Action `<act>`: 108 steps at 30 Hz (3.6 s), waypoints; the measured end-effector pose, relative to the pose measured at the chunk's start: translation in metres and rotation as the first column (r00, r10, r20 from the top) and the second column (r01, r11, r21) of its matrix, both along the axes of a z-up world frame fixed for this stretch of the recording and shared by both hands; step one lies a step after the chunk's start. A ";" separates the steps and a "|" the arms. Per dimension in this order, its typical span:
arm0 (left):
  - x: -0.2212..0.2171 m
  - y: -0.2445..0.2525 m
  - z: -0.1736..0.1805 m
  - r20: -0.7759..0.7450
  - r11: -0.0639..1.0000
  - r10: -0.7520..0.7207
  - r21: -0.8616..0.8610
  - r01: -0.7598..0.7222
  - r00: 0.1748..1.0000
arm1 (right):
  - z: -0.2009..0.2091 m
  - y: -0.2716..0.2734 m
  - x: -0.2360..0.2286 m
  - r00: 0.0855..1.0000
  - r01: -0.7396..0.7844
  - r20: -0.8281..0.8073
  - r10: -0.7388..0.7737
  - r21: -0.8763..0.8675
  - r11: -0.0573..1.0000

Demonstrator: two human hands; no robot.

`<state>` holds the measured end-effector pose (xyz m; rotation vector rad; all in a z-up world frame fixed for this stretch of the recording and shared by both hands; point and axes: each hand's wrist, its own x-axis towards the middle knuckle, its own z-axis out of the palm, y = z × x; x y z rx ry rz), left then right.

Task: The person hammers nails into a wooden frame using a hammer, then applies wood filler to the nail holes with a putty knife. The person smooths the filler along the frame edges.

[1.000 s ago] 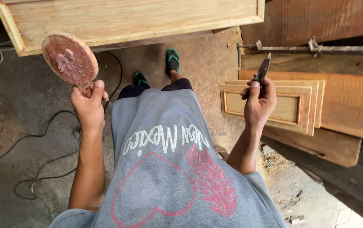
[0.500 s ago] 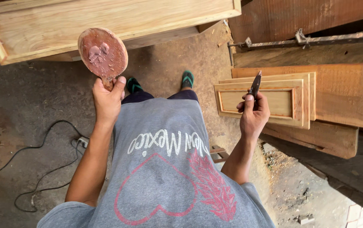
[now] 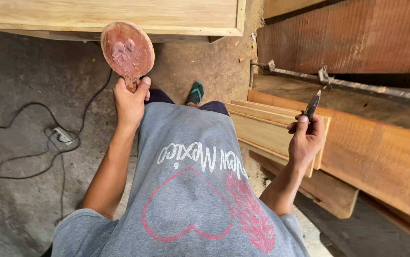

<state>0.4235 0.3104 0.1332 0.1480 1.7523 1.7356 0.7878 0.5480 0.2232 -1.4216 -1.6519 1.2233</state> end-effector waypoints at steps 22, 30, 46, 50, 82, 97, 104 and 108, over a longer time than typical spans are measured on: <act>-0.015 0.104 -0.042 -0.137 0.803 0.595 0.065 -0.592 0.792 | 0.006 0.233 -0.209 0.803 -0.590 0.130 0.581 0.033 0.807; 0.050 0.164 -0.067 -0.142 0.490 0.862 -0.019 -0.872 0.487 | -0.106 0.356 -0.299 0.427 -0.900 0.180 0.886 -0.015 0.436; 0.132 0.256 -0.091 0.054 0.097 0.994 -0.041 -0.994 0.094 | -0.110 0.349 -0.403 -0.103 -0.994 0.159 0.982 -0.050 -0.096; 0.137 0.261 -0.099 0.110 0.021 0.994 0.043 -0.999 0.026 | -0.090 0.314 -0.426 -0.322 -0.936 0.349 0.880 0.021 -0.351; 0.141 0.480 -0.075 0.339 -0.589 0.758 -0.011 -0.808 -0.557 | -0.102 0.217 -0.472 -0.861 0.299 0.451 -0.235 0.074 -0.952; 0.067 0.518 -0.086 0.266 -0.902 0.423 0.218 -0.373 -0.866 | -0.090 0.183 -0.485 -0.814 0.507 0.405 -0.416 0.146 -0.850; 0.055 0.522 -0.085 0.219 -0.914 0.392 0.204 -0.351 -0.894 | -0.091 0.195 -0.484 -0.826 0.481 0.429 -0.366 0.199 -0.854; 0.052 0.523 -0.085 0.181 -0.922 0.371 0.188 -0.338 -0.911 | -0.100 0.200 -0.484 -0.810 0.499 0.457 -0.368 0.207 -0.841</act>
